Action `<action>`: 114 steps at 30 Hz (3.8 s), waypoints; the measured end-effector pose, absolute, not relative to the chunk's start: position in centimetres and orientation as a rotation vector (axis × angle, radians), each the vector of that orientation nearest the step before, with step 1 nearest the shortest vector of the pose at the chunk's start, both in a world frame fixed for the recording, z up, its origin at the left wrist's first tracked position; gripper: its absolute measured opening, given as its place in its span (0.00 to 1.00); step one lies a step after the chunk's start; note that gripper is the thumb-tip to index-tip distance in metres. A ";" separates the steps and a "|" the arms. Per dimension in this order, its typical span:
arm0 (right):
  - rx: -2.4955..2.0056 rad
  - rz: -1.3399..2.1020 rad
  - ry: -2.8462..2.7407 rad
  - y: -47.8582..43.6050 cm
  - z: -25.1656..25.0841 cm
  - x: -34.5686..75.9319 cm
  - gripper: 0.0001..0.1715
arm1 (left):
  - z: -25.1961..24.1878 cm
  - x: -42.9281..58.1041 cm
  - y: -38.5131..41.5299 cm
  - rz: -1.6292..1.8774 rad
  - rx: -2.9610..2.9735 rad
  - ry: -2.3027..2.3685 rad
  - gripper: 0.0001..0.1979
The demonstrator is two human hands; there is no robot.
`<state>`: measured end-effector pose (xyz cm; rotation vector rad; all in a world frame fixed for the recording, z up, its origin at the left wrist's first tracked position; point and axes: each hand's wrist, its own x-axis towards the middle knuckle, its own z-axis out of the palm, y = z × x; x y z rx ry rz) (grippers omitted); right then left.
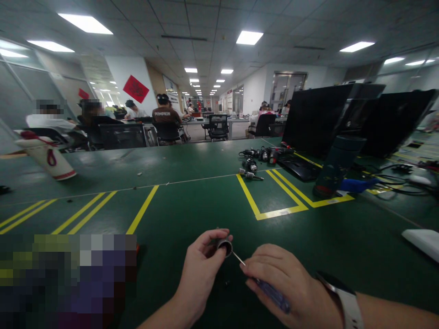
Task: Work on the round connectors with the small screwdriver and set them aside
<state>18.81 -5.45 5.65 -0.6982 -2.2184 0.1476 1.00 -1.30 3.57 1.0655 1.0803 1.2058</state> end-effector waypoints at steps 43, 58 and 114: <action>-0.982 0.888 -2.009 -4.7 4.2 18.5 0.10 | 2.8 0.4 -0.5 1.205 0.902 1.169 0.13; -1.032 0.833 -2.031 -4.5 3.8 18.4 0.10 | 2.2 0.8 -0.8 1.215 0.922 1.167 0.11; -0.775 0.339 -2.146 -5.1 3.8 19.0 0.18 | 3.1 0.9 -1.4 1.163 1.107 1.180 0.10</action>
